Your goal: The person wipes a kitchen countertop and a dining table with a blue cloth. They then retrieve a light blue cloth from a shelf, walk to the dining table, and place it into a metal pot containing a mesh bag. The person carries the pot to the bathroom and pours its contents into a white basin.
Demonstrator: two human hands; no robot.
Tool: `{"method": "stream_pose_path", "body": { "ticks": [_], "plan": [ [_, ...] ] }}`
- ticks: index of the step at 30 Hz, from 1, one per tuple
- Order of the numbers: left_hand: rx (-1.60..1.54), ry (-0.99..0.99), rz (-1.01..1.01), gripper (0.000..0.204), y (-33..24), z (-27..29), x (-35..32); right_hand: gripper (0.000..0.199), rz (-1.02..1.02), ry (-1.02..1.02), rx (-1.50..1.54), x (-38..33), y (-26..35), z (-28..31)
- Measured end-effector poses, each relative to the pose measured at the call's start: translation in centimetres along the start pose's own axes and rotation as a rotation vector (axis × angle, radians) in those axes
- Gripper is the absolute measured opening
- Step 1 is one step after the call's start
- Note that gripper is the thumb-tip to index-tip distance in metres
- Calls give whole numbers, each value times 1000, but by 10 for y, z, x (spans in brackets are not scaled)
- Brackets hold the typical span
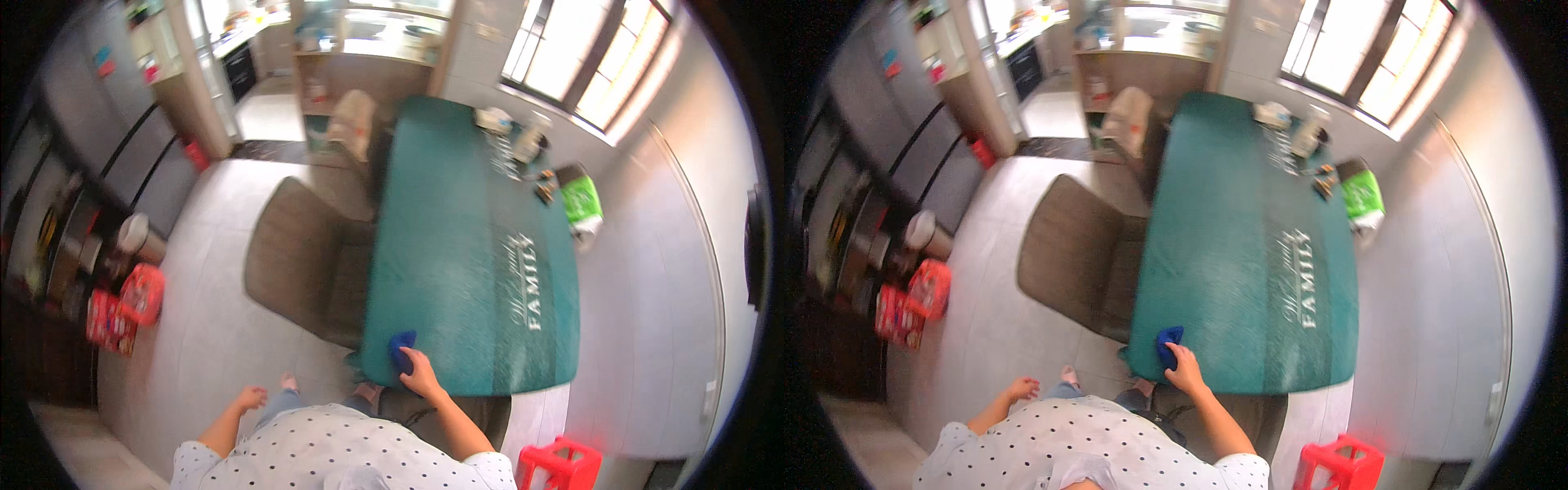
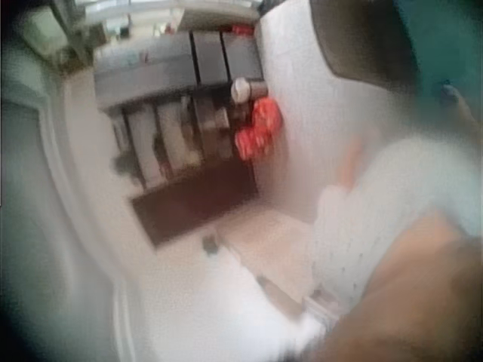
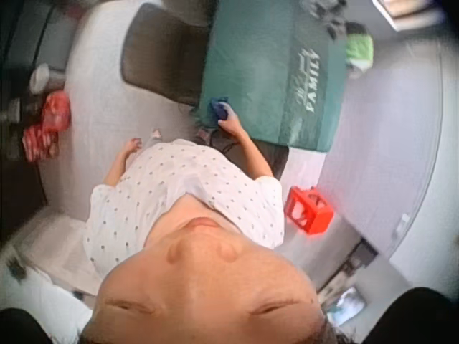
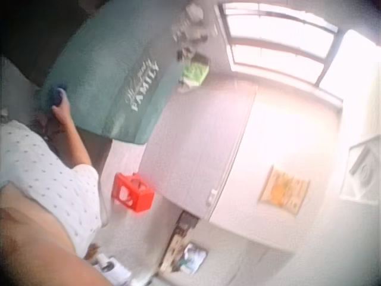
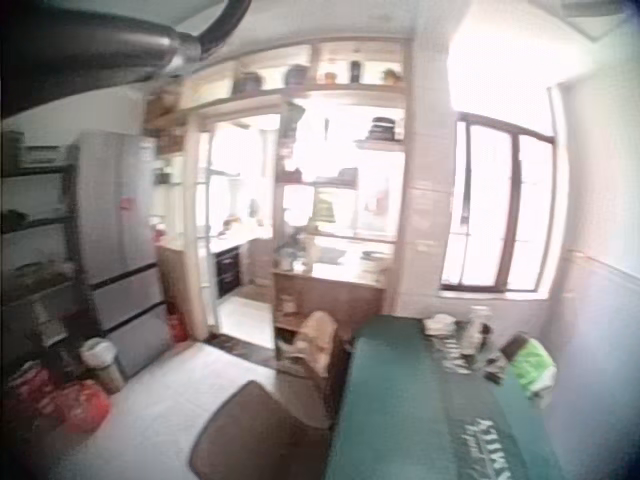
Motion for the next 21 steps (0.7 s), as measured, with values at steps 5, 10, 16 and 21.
{"method": "stream_pose_path", "body": {
  "ticks": [5,10,16,21],
  "plan": [
    [-141,-44,-370,28,-53,39,-51,57,-340,271,1086,42,124,-50],
    [-420,76,-634,29,-103,93,-129,52,-506,469,1652,77,275,-114],
    [-540,74,-802,24,-83,200,-188,61,-664,805,1582,105,391,-214],
    [-667,69,-800,31,-78,269,-200,70,-651,1024,1585,138,466,-263]
  ]
}}
Point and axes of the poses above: each hand's wrist, its own x-axis towards the middle knuckle, its own z-axis out of the back of the hand, y = z × x, the point moved 7 cm from there along x, towards the middle knuckle, and after that the axes turned 7 degrees about z, right-handed, at the moved point
